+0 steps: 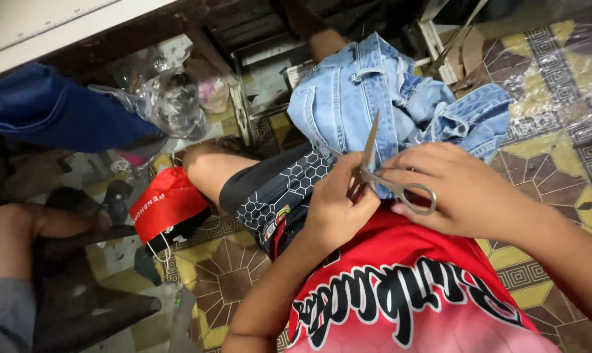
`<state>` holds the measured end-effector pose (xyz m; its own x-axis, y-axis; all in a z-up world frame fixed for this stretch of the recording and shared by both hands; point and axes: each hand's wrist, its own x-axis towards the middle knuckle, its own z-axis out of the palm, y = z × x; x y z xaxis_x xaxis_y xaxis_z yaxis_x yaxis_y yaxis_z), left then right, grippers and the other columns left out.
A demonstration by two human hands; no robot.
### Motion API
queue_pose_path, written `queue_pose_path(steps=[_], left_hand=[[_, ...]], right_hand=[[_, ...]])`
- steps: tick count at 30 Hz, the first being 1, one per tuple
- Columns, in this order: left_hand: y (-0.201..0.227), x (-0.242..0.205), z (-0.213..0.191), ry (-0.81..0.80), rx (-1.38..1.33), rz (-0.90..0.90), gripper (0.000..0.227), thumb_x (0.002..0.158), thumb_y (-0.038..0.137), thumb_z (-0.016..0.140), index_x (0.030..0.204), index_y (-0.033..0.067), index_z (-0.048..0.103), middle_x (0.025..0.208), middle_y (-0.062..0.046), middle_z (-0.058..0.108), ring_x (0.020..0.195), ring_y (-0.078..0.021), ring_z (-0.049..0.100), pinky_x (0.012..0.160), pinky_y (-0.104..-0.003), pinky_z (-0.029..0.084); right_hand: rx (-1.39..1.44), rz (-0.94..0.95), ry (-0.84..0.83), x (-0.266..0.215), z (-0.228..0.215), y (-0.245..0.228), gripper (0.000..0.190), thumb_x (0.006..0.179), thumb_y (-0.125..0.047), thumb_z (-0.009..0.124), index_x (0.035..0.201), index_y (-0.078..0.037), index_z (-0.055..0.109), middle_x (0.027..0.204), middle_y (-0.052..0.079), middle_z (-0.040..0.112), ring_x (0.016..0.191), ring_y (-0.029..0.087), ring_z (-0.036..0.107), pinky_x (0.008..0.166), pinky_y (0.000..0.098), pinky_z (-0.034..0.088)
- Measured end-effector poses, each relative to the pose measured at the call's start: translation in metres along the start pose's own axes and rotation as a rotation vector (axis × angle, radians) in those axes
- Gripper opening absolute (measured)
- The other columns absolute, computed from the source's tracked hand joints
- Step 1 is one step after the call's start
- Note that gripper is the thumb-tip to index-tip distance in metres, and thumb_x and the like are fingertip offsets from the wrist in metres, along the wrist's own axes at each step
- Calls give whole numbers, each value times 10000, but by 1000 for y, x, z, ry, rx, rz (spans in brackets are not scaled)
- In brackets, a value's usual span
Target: A person uses scissors to trim loose threads and excess fabric from the waistband of a pair of denim jeans at a sewing workstation.
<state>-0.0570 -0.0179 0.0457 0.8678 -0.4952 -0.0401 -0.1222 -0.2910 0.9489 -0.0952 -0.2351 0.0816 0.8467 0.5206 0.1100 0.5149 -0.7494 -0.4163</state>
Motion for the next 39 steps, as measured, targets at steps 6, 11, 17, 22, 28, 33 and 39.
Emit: queue_pose_path(steps=[6, 11, 17, 22, 28, 33, 39], left_hand=[[-7, -2, -3, -17, 4, -67, 352, 863, 40, 624, 1211, 87, 603, 715, 25, 583, 630, -88, 555, 644, -264, 474], [-11, -3, -3, -8, 25, 47, 364, 856, 24, 624, 1215, 80, 601, 760, 15, 606, 636, -100, 554, 646, -272, 473], [-41, 1, 12, 245, 97, 418, 403, 763, -17, 670, 1161, 35, 649, 839, -184, 699, 714, -325, 742, 508, -333, 617], [-48, 5, 12, 249, 212, 470, 399, 786, 48, 701, 1181, 88, 666, 820, -104, 692, 705, -285, 731, 547, -347, 616], [-64, 7, -8, 205, 441, 547, 439, 1007, 196, 606, 1442, 138, 594, 961, -132, 749, 843, -299, 752, 691, -409, 616], [-15, -9, -56, 40, 491, 315, 559, 965, 81, 597, 1515, 114, 506, 966, -198, 760, 864, -396, 731, 737, -480, 583], [-2, -21, -4, 431, -66, 217, 553, 851, 128, 789, 1374, 49, 626, 773, -110, 744, 584, -217, 688, 515, -287, 534]], right_hand=[[242, 201, -82, -8, 11, 29, 93, 919, -211, 646, 942, -144, 706, 856, -20, 691, 739, 135, 671, 666, 292, 533], [129, 317, -127, -5, 26, 13, 486, 866, -570, 625, 1122, -163, 696, 1082, 1, 731, 1018, 213, 690, 869, 404, 568], [170, 160, 195, -13, 60, 37, 389, 844, -494, 661, 1007, -143, 702, 941, 16, 726, 887, 279, 702, 786, 403, 568], [166, 182, 269, -7, 54, 25, 140, 880, -281, 694, 897, -143, 706, 797, 23, 692, 795, 296, 684, 729, 394, 559], [473, 262, 310, -9, 47, 27, 100, 868, -149, 694, 948, -140, 754, 790, 47, 715, 809, 309, 702, 742, 410, 555], [634, 414, 326, -5, 37, 11, 149, 874, -33, 671, 955, -74, 789, 817, 115, 757, 834, 266, 726, 795, 417, 550], [959, 628, 461, 9, 46, -10, 140, 946, -51, 655, 987, -51, 788, 817, 39, 722, 837, 120, 617, 836, 342, 540]])
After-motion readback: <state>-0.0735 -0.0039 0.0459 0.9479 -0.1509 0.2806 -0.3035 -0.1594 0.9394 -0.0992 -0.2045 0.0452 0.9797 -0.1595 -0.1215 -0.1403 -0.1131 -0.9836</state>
